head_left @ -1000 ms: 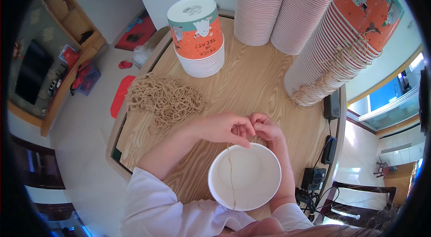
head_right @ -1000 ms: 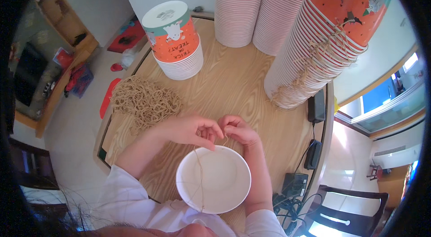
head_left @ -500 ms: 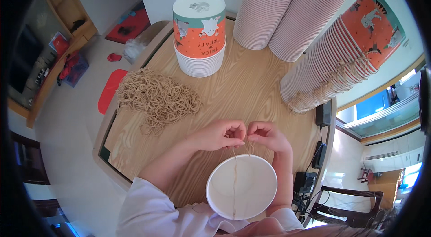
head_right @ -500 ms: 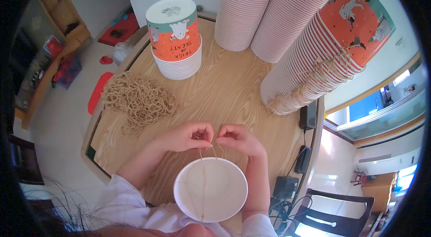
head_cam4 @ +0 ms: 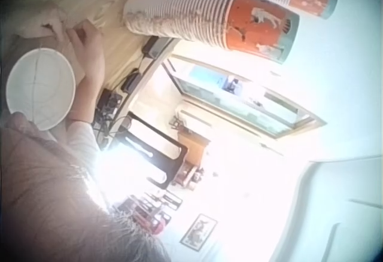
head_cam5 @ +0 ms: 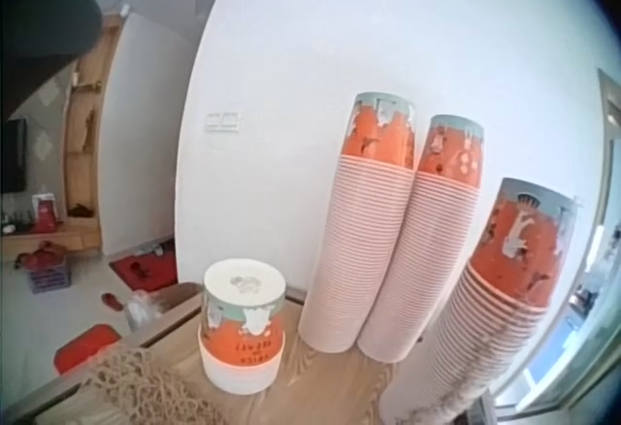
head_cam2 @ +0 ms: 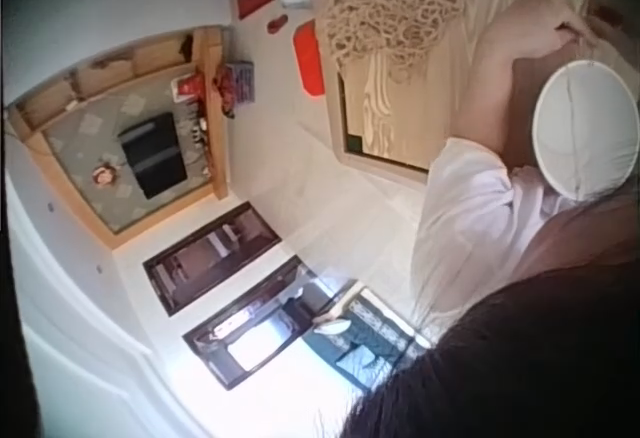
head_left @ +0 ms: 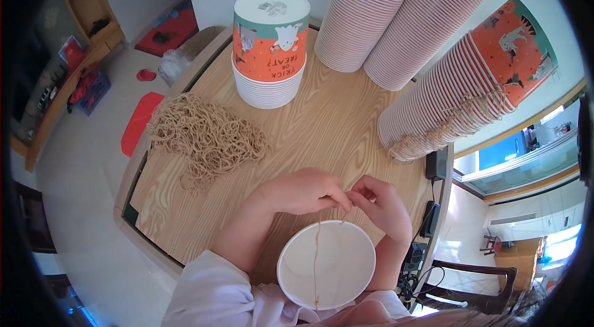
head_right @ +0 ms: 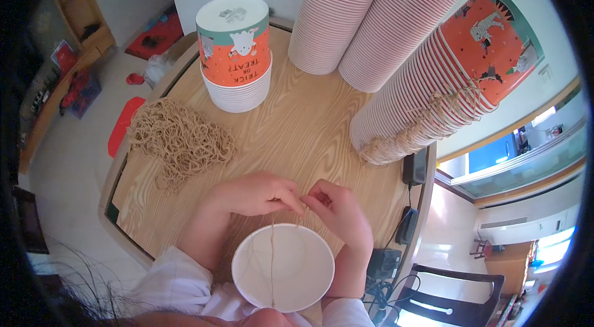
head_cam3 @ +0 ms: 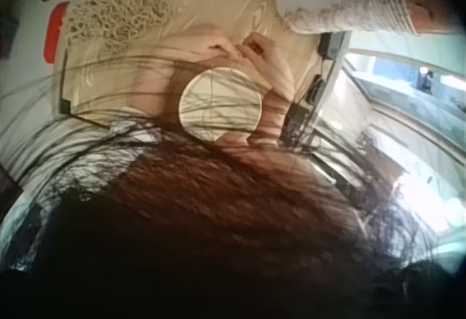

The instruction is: The person is putting rubber bands around the rim of paper buckets for packaging.

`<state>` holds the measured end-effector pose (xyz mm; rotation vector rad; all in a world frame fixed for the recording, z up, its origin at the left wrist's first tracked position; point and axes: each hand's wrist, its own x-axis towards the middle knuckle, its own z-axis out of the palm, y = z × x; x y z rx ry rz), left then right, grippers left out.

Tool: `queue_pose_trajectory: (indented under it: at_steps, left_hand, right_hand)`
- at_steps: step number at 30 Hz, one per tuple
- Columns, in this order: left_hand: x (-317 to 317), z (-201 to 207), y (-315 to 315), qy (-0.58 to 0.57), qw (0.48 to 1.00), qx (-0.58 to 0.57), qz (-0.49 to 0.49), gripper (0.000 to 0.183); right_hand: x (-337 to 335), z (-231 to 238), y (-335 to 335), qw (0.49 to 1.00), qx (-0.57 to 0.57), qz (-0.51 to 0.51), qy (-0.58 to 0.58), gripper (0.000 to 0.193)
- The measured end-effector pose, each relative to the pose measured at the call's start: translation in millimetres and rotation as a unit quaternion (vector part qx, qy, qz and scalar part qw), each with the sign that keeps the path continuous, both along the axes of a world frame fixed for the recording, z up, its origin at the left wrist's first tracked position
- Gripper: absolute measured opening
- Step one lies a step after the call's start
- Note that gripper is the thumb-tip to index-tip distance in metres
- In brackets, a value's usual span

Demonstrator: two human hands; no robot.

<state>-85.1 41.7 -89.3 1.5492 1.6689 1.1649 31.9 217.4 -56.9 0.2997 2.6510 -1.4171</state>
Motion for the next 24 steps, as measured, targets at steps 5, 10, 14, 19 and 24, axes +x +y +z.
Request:
queue_pose_trajectory:
  at_steps: [5,10,14,19,24]
  left_hand:
    - [3,6,7,0.034,0.999,-0.026,0.011,0.018]
    - [3,9,4,0.036,0.998,-0.053,0.023,0.011]
    - [2,5,-3,-0.027,0.998,-0.016,0.049,0.012]
    - [-2,4,-5,-0.11,0.991,0.019,0.068,0.015]
    - [-3,2,-2,-0.189,0.979,0.032,0.062,0.017]
  right_hand:
    - [1,3,-4,0.999,-0.002,-0.022,0.023,0.008]
    - [4,4,-6,0.998,0.03,-0.044,0.044,0.014]
    - [7,11,-13,0.996,0.066,-0.045,0.045,0.016]
    - [13,22,-24,0.993,0.08,-0.059,0.063,0.016]
    - [14,28,-35,0.988,0.085,-0.079,0.104,0.015]
